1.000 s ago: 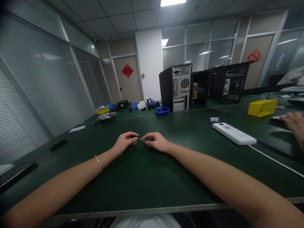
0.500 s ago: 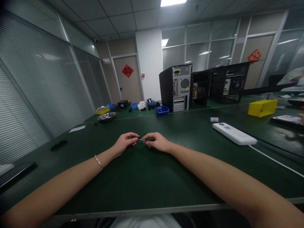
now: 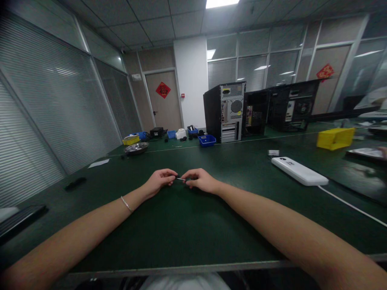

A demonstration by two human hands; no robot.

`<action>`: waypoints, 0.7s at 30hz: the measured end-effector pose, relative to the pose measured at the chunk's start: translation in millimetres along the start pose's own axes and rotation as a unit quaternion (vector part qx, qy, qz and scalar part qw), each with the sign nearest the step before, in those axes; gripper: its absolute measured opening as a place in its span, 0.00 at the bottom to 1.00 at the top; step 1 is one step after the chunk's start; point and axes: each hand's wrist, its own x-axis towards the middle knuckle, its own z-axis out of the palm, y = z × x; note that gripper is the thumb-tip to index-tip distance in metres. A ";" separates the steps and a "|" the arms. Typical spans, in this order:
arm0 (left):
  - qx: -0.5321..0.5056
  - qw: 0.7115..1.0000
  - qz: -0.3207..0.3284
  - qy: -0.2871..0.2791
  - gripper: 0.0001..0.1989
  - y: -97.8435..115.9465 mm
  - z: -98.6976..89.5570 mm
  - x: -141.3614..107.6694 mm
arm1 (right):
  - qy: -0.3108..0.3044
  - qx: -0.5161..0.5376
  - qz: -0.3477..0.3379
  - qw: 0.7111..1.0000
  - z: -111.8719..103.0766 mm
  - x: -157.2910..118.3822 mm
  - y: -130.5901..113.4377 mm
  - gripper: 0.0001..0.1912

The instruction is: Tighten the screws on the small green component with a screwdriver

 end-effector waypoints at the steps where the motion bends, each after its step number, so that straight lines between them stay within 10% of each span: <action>1: -0.003 1.000 -0.003 0.000 0.15 -0.1 -0.1 0.2 | -0.001 0.005 -0.001 1.000 0.3 -0.1 -0.7 0.16; 21: -0.028 0.999 -0.023 -0.029 0.15 4.9 -3.7 -0.7 | -0.024 0.052 -0.002 0.998 -0.8 0.3 3.2 0.16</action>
